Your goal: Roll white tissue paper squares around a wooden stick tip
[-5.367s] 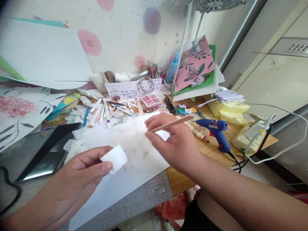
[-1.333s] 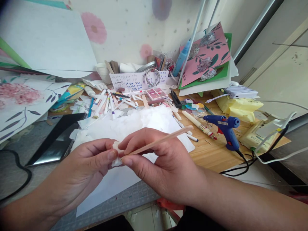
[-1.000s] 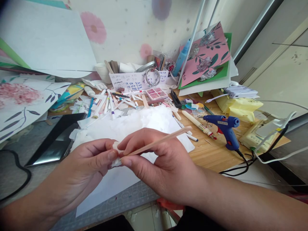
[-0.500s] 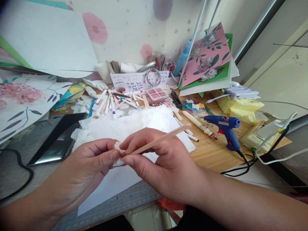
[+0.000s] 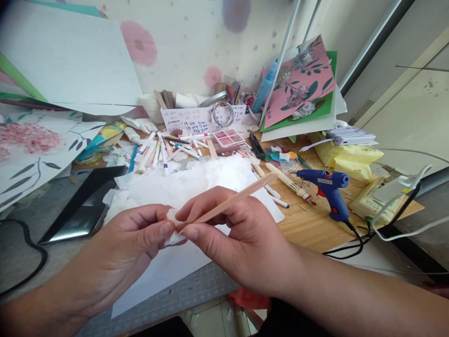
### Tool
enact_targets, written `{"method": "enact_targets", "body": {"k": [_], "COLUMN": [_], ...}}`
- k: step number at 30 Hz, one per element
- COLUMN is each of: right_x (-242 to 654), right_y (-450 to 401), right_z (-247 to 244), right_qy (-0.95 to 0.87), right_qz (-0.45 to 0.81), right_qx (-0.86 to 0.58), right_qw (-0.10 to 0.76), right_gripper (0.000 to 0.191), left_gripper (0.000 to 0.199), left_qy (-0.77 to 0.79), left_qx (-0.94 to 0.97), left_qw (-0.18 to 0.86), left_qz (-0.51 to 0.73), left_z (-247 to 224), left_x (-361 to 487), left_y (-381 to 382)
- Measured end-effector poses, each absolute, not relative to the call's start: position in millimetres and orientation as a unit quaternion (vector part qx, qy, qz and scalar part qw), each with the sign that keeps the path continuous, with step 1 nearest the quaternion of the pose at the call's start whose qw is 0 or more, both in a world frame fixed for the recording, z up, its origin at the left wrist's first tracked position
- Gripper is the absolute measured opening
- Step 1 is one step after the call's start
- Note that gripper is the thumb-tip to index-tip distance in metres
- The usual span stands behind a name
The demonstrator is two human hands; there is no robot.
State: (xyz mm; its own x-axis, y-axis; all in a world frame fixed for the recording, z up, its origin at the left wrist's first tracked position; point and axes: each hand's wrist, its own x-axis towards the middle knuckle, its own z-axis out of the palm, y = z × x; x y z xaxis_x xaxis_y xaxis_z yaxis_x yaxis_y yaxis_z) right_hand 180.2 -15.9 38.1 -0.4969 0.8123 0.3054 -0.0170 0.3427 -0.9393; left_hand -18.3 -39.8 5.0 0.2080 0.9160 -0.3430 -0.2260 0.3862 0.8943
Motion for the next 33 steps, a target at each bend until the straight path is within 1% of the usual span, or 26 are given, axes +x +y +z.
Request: {"method": "enact_targets", "body": {"k": [10, 18, 22, 27, 33], "right_x": [180.9, 179.0, 179.0, 180.5, 183.0], "right_y": [-17.2, -15.7, -16.0, -14.2, -8.0], "right_z": [36.6, 39.4, 36.4, 32.2, 29.7], "right_qy": [-0.687, -0.73, -0.716, -0.683, -0.625], "right_qz": [0.527, 0.461, 0.49, 0.53, 0.576], "right_qx": [-0.287, -0.299, -0.288, -0.283, -0.293], "right_qw": [0.409, 0.406, 0.405, 0.416, 0.439], "right_gripper": [0.008, 0.008, 0.007, 0.008, 0.008], "left_gripper": [0.027, 0.029, 0.025, 0.017, 0.018], "left_qy": [0.475, 0.472, 0.452, 0.464, 0.494], "left_qx": [0.363, 0.37, 0.382, 0.425, 0.428], "left_qw": [0.688, 0.686, 0.697, 0.672, 0.653], "left_qz": [0.412, 0.411, 0.406, 0.391, 0.383], "left_z": [6.2, 7.7, 9.2, 8.9, 10.8], "left_x": [-18.1, -17.8, -16.8, -17.2, -17.6], "left_y": [-40.9, -40.9, -40.3, -39.8, -40.6]}}
